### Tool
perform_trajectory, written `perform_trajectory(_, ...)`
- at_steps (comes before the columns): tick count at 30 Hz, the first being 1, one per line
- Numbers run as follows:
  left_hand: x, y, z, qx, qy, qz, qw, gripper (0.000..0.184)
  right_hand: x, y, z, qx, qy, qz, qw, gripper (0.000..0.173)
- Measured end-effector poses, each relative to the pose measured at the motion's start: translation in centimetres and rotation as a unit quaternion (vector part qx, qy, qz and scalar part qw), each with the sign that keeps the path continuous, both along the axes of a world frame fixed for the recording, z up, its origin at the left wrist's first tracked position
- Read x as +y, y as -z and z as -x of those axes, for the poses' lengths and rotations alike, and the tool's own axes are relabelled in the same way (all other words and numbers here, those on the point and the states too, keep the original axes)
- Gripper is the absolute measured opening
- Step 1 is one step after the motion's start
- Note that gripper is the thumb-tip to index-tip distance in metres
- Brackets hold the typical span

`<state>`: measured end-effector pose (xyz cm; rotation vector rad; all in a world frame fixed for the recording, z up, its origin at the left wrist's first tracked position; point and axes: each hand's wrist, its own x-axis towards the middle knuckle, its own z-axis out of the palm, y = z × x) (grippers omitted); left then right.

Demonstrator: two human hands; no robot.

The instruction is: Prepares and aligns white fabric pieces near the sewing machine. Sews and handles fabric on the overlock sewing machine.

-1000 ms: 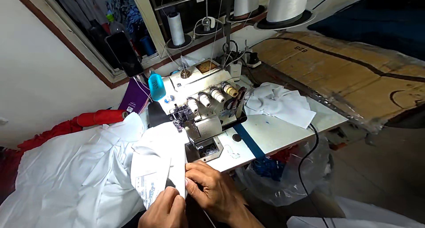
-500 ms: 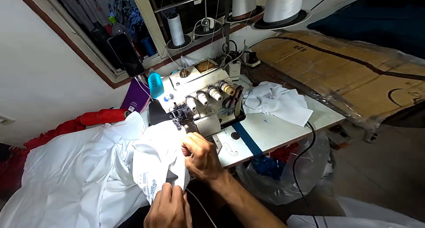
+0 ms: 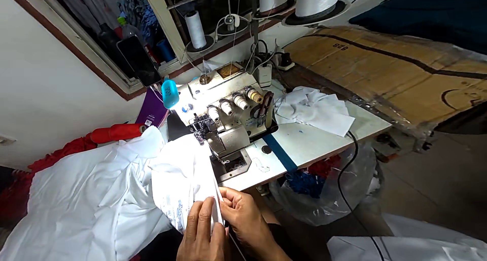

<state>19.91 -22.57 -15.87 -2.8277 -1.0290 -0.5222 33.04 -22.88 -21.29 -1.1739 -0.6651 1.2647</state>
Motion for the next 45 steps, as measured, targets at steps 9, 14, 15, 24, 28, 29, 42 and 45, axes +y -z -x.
perform_trajectory(9,-0.8,0.3,0.5,-0.017,0.055,0.03,0.998,0.018,-0.2,-0.2,-0.1,0.034,0.013,-0.024,0.999,0.017)
perform_trajectory(14,6.6,0.7,-0.5,-0.119,-0.004,-0.007,0.993,0.033,-0.9,0.6,0.2,-0.031,0.102,-0.003,0.994,0.012)
perform_trajectory(15,8.1,1.3,-0.8,-0.112,-0.022,-0.014,0.993,0.039,-1.5,0.4,0.2,-0.023,0.103,-0.004,0.994,0.012)
perform_trajectory(24,12.5,1.8,-2.1,-0.046,-0.074,0.013,0.996,0.045,2.5,-0.1,-0.1,0.045,0.111,-0.011,0.993,0.013)
perform_trajectory(28,16.4,1.1,-3.2,-0.023,-0.121,0.064,0.99,0.047,6.1,-0.7,-1.1,0.066,0.085,0.011,0.994,0.016)
perform_trajectory(29,17.3,0.9,-3.3,-0.017,-0.129,0.077,0.989,0.046,6.8,-1.0,-1.3,0.077,0.081,0.021,0.993,0.018)
perform_trajectory(42,14.8,-8.8,-0.3,0.03,0.153,0.038,0.987,0.033,7.4,-2.1,-2.7,-0.193,0.106,-0.073,0.973,0.021)
perform_trajectory(45,15.0,-11.2,-0.7,0.035,0.132,0.007,0.991,0.027,9.3,-1.4,-3.9,-0.386,0.143,-0.228,0.883,0.026)
